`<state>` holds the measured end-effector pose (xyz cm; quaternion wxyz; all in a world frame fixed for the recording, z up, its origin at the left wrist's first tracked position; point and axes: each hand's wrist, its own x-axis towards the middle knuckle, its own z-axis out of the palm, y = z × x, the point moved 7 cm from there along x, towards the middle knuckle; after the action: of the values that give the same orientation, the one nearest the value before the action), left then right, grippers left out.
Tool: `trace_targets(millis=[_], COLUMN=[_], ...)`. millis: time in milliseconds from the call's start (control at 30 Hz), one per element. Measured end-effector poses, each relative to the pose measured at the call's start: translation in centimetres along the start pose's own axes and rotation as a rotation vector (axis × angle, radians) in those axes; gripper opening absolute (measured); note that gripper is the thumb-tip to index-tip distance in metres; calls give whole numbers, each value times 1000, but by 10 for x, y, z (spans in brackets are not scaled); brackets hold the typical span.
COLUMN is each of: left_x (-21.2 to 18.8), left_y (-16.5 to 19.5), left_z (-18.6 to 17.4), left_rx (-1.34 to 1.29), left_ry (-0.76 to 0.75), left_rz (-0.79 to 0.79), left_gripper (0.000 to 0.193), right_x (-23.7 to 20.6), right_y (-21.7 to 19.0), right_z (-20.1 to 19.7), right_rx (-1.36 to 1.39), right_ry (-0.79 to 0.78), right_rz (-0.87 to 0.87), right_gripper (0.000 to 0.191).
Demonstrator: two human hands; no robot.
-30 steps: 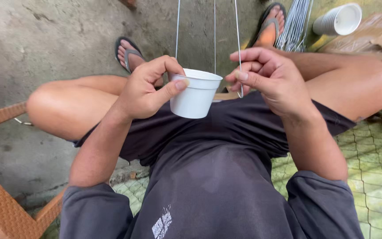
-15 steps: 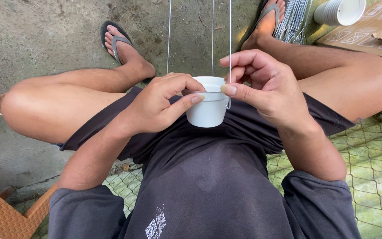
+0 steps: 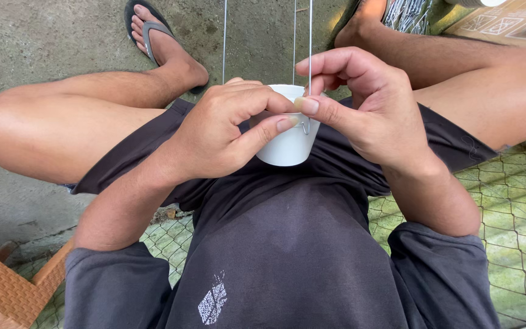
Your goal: The person bends metal wires into hooks using pliers and threads them through holes in a white plastic pot. They then secure the wires by bending the ends to create a hanging planter.
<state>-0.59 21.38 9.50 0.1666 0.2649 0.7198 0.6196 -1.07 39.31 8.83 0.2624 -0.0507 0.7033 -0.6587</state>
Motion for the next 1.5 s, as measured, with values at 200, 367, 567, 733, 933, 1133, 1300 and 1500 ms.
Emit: trace_targets(millis=[200, 367, 567, 733, 933, 1133, 1300, 1500], left_x=[1, 2, -2, -3, -15, -31, -30, -26], left_y=[1, 2, -2, -12, -44, -64, -77, -75], left_z=[-1, 2, 5, 13, 26, 44, 41, 41], left_rx=[-10, 23, 84, 89, -137, -366, -467, -500], left_ry=[6, -25, -11, 143, 223, 244, 271, 231], left_rz=[25, 29, 1, -29, -305, -452, -487, -500], left_gripper=[11, 8, 12, 32, 28, 28, 25, 24], right_x=[2, 3, -1, 3, 9, 6, 16, 17], right_y=[2, 5, 13, 22, 37, 52, 53, 52], right_z=[0, 1, 3, 7, 10, 13, 17, 15], right_rx=[-27, -4, 55, -13, -31, -90, -54, -31], right_ry=[23, 14, 31, 41, 58, 67, 41, 26], right_rz=[22, 39, 37, 57, 100, 107, 86, 153], right_gripper=[32, 33, 32, 29, 28, 27, 29, 29])
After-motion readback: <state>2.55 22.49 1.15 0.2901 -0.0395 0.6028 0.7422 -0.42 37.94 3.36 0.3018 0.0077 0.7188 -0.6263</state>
